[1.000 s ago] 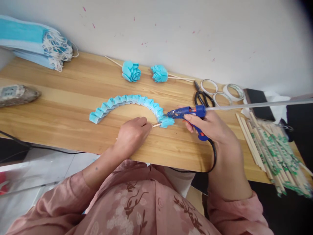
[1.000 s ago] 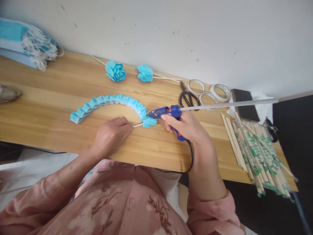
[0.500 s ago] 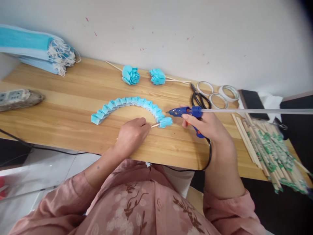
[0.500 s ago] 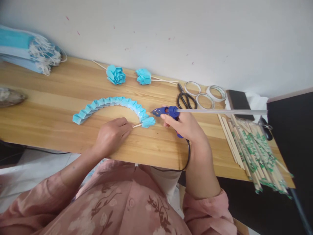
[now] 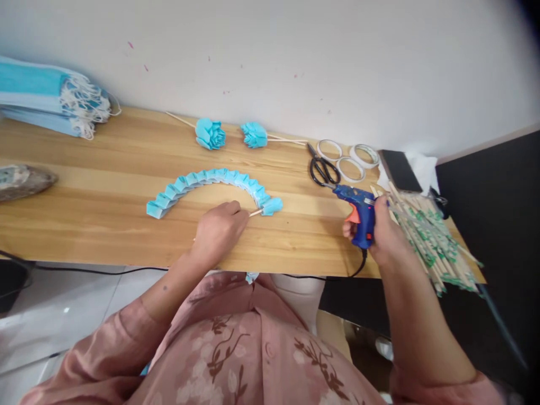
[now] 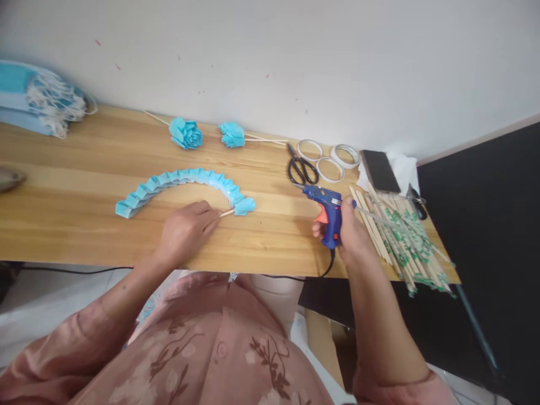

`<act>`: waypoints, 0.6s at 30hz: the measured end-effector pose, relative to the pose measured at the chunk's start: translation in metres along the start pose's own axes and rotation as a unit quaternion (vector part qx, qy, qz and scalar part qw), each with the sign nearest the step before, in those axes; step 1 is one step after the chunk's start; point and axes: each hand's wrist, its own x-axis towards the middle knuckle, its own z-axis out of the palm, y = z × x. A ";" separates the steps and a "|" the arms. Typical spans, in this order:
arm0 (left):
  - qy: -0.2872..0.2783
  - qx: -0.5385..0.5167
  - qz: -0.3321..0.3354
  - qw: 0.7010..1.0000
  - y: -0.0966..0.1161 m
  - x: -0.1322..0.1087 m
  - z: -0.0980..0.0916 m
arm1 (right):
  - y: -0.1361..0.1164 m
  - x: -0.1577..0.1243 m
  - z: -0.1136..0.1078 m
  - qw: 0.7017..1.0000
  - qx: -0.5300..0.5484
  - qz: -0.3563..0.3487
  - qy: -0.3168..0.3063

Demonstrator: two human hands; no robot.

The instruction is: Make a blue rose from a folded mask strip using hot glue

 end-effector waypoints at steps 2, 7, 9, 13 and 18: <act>0.001 -0.010 0.004 1.000 0.000 0.000 0.000 | 0.008 -0.002 -0.013 0.999 -0.038 -0.022 0.012; 0.004 -0.016 0.007 1.000 -0.001 0.000 0.000 | 0.022 -0.004 -0.033 0.993 -0.114 -0.021 -0.012; 0.004 -0.012 0.009 1.000 0.000 0.000 -0.001 | 0.024 0.001 -0.038 0.984 -0.174 -0.024 0.002; -0.001 -0.006 0.010 1.000 0.001 0.000 -0.003 | 0.018 0.008 -0.039 0.911 -0.400 -0.074 0.066; -0.013 0.000 -0.001 1.000 0.000 0.001 -0.002 | -0.001 -0.011 -0.026 0.787 -0.598 -0.090 0.120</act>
